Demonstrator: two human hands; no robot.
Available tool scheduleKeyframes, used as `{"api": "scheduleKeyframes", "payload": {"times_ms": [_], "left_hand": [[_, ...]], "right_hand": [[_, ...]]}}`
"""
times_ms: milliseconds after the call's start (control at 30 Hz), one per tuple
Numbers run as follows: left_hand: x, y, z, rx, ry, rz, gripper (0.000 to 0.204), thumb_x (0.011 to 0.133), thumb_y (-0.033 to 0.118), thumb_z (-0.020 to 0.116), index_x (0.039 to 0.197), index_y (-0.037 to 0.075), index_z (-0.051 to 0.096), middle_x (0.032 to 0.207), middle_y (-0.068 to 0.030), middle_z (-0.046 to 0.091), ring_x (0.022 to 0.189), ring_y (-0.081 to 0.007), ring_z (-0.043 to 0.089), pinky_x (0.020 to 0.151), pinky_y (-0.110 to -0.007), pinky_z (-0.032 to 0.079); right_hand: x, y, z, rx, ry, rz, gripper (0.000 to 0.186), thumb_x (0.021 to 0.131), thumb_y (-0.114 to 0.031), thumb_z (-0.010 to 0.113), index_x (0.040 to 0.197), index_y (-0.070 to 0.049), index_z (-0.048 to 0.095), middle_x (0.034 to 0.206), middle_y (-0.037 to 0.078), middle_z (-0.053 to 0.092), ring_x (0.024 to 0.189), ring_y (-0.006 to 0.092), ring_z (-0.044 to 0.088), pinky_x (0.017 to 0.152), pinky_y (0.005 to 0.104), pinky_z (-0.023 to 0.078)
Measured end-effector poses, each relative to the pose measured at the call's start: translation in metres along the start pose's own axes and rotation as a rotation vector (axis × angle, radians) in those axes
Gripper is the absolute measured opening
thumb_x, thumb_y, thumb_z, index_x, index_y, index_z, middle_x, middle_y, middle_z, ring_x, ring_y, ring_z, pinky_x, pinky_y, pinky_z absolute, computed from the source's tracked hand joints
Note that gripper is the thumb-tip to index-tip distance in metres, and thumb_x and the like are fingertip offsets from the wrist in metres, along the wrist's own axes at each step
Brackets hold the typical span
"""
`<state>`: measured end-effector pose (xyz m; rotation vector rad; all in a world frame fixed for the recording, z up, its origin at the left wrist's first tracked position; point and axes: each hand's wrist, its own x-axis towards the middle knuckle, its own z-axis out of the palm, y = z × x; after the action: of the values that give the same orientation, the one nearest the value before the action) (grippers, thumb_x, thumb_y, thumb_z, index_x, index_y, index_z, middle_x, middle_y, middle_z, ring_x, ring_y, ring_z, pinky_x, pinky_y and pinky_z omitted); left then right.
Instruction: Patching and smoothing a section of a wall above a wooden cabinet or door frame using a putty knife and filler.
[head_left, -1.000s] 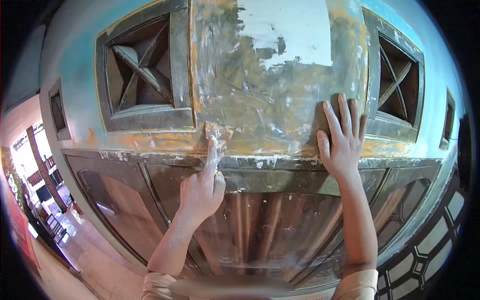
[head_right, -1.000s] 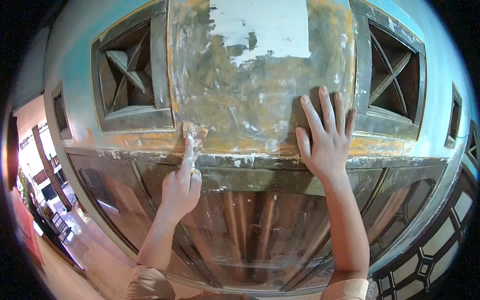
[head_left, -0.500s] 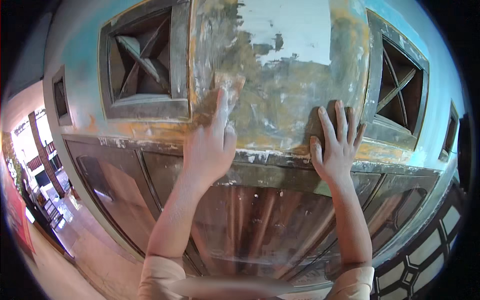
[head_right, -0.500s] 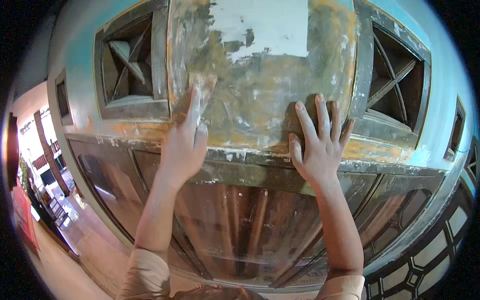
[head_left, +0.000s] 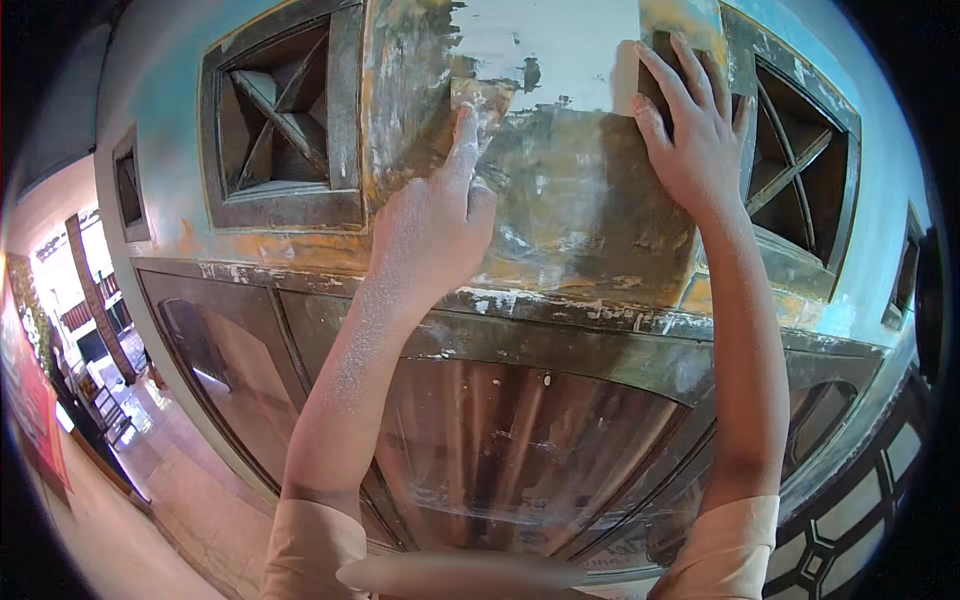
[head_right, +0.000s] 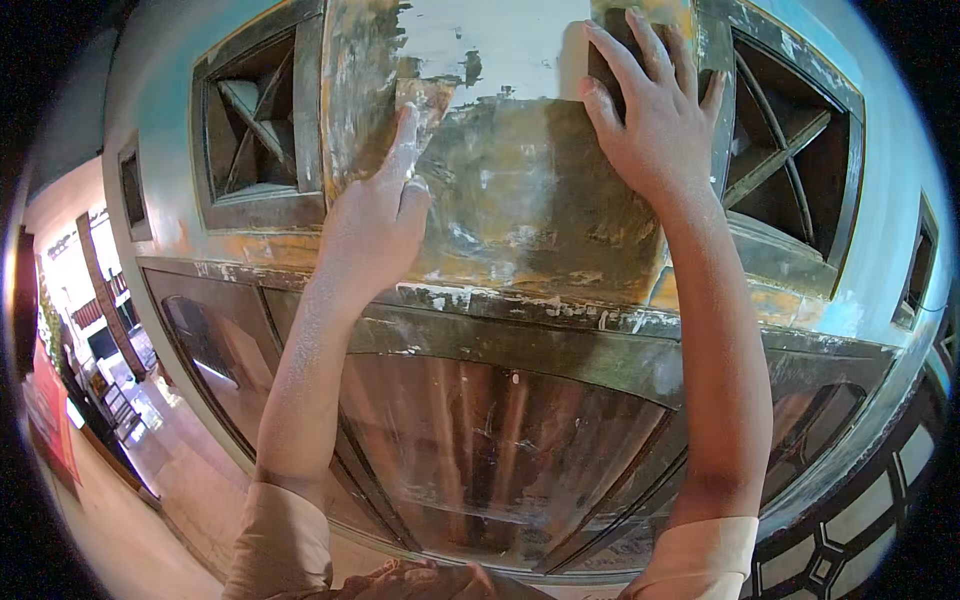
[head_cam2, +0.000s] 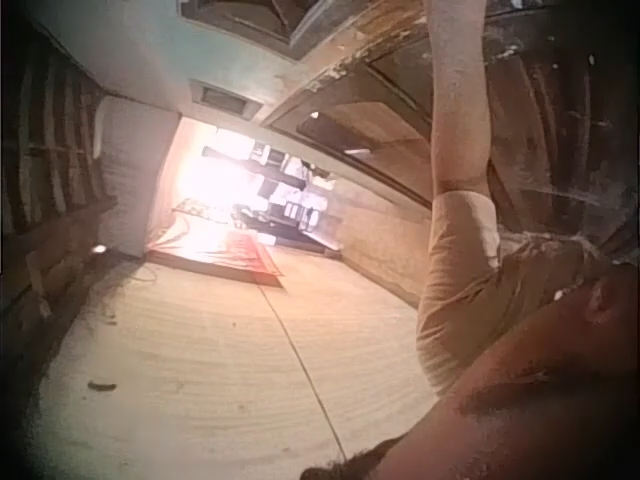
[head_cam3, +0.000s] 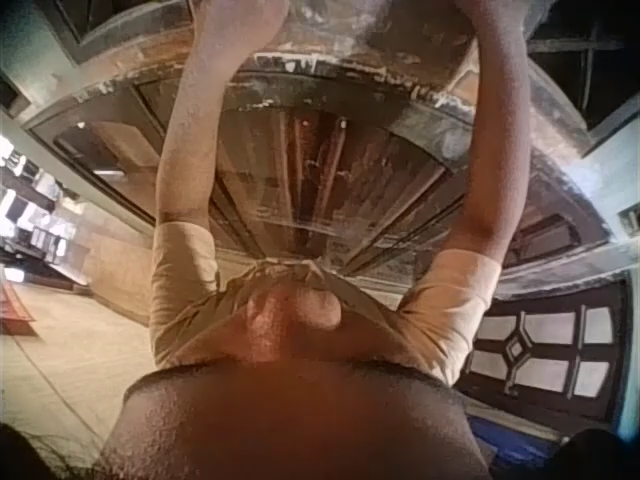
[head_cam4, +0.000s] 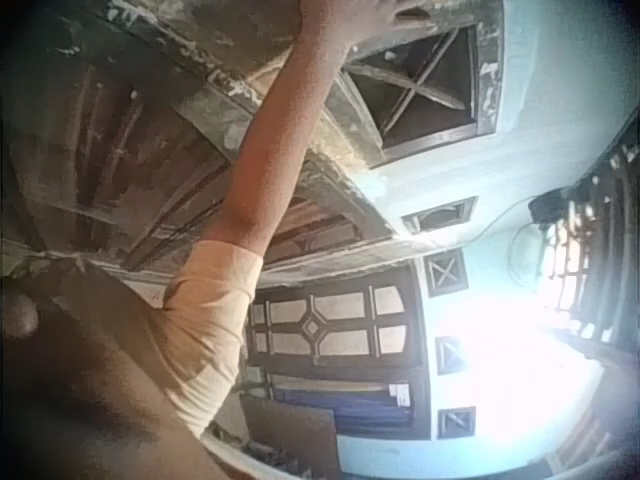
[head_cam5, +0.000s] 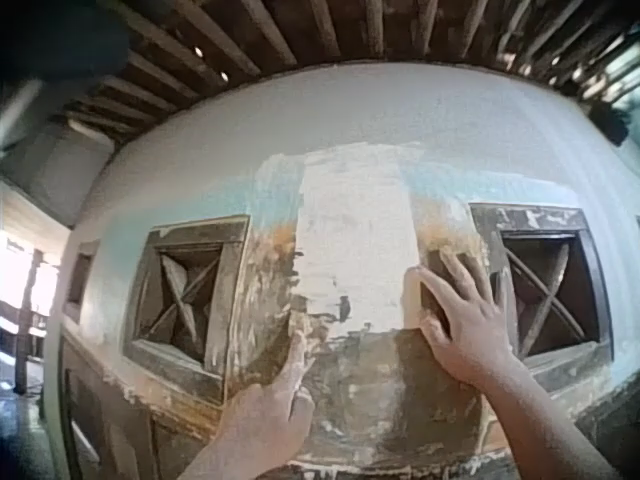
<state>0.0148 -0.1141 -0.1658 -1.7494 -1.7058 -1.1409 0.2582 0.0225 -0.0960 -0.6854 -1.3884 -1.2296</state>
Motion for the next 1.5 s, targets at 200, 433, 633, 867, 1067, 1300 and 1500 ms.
{"api": "scheduleKeyframes", "payload": {"times_ms": [200, 433, 633, 867, 1067, 1300, 1500], "left_hand": [[-0.028, 0.009, 0.027, 0.031, -0.039, -0.087, 0.078, 0.094, 0.017, 0.051, 0.164, 0.011, 0.018, 0.074, -0.0283, 0.066, 0.071, -0.0478, 0.065, 0.074, -0.055, 0.052], [-0.020, 0.041, 0.014, 0.019, -0.014, -0.091, 0.075, 0.095, 0.022, 0.048, 0.164, 0.011, 0.021, 0.076, -0.0295, 0.066, 0.077, -0.0482, 0.066, 0.078, -0.058, 0.050], [-0.008, 0.052, 0.009, 0.003, 0.074, -0.038, 0.075, 0.095, 0.023, 0.048, 0.164, 0.011, 0.021, 0.078, -0.0290, 0.067, 0.077, -0.0487, 0.066, 0.078, -0.058, 0.051], [-0.027, 0.020, 0.028, -0.018, 0.022, -0.168, 0.075, 0.097, 0.026, 0.049, 0.165, 0.016, 0.019, 0.084, -0.0278, 0.070, 0.082, -0.0482, 0.069, 0.083, -0.057, 0.054], [-0.010, -0.005, 0.007, -0.047, 0.165, -0.146, 0.070, 0.097, 0.027, 0.048, 0.164, 0.021, 0.026, 0.087, -0.0308, 0.070, 0.083, -0.0493, 0.068, 0.084, -0.057, 0.053], [0.027, -0.010, -0.028, 0.072, 0.175, -0.206, 0.065, 0.099, 0.031, 0.044, 0.162, 0.021, 0.032, 0.101, -0.0319, 0.070, 0.099, -0.0491, 0.067, 0.092, -0.057, 0.051], [0.059, -0.019, -0.042, 0.142, 0.245, -0.138, 0.063, 0.099, 0.034, 0.041, 0.160, 0.018, 0.036, 0.112, -0.0306, 0.069, 0.108, -0.0485, 0.065, 0.100, -0.055, 0.049]], "right_hand": [[-0.003, -0.001, 0.000, -0.026, -0.002, 0.000, 0.053, 0.103, -0.052, 0.051, 0.154, -0.040, 0.045, 0.166, -0.003, 0.035, 0.155, 0.0276, 0.027, 0.124, 0.0629, 0.014], [-0.005, 0.004, 0.002, 0.011, 0.018, -0.019, 0.054, 0.103, -0.053, 0.053, 0.154, -0.039, 0.045, 0.166, -0.003, 0.035, 0.156, 0.0284, 0.025, 0.124, 0.0640, 0.012], [-0.007, 0.005, 0.008, 0.013, 0.021, -0.017, 0.054, 0.102, -0.053, 0.055, 0.153, -0.039, 0.046, 0.166, -0.002, 0.035, 0.156, 0.0282, 0.024, 0.124, 0.0659, 0.012], [-0.006, 0.003, -0.001, 0.119, 0.015, 0.003, 0.051, 0.100, -0.045, 0.058, 0.149, -0.038, 0.050, 0.164, 0.002, 0.039, 0.154, 0.0326, 0.029, 0.121, 0.0696, 0.016], [-0.008, 0.004, -0.002, 0.109, -0.018, 0.009, 0.053, 0.100, -0.047, 0.058, 0.150, -0.037, 0.049, 0.165, 0.002, 0.036, 0.155, 0.0312, 0.025, 0.123, 0.0683, 0.013], [-0.008, 0.003, -0.005, 0.099, -0.037, 0.005, 0.053, 0.100, -0.048, 0.058, 0.150, -0.036, 0.049, 0.165, 0.002, 0.036, 0.156, 0.0309, 0.025, 0.124, 0.0668, 0.012], [-0.008, 0.002, -0.004, 0.095, -0.034, 0.006, 0.052, 0.101, -0.050, 0.057, 0.150, -0.037, 0.049, 0.165, 0.000, 0.036, 0.156, 0.0302, 0.024, 0.124, 0.0662, 0.012]]}}
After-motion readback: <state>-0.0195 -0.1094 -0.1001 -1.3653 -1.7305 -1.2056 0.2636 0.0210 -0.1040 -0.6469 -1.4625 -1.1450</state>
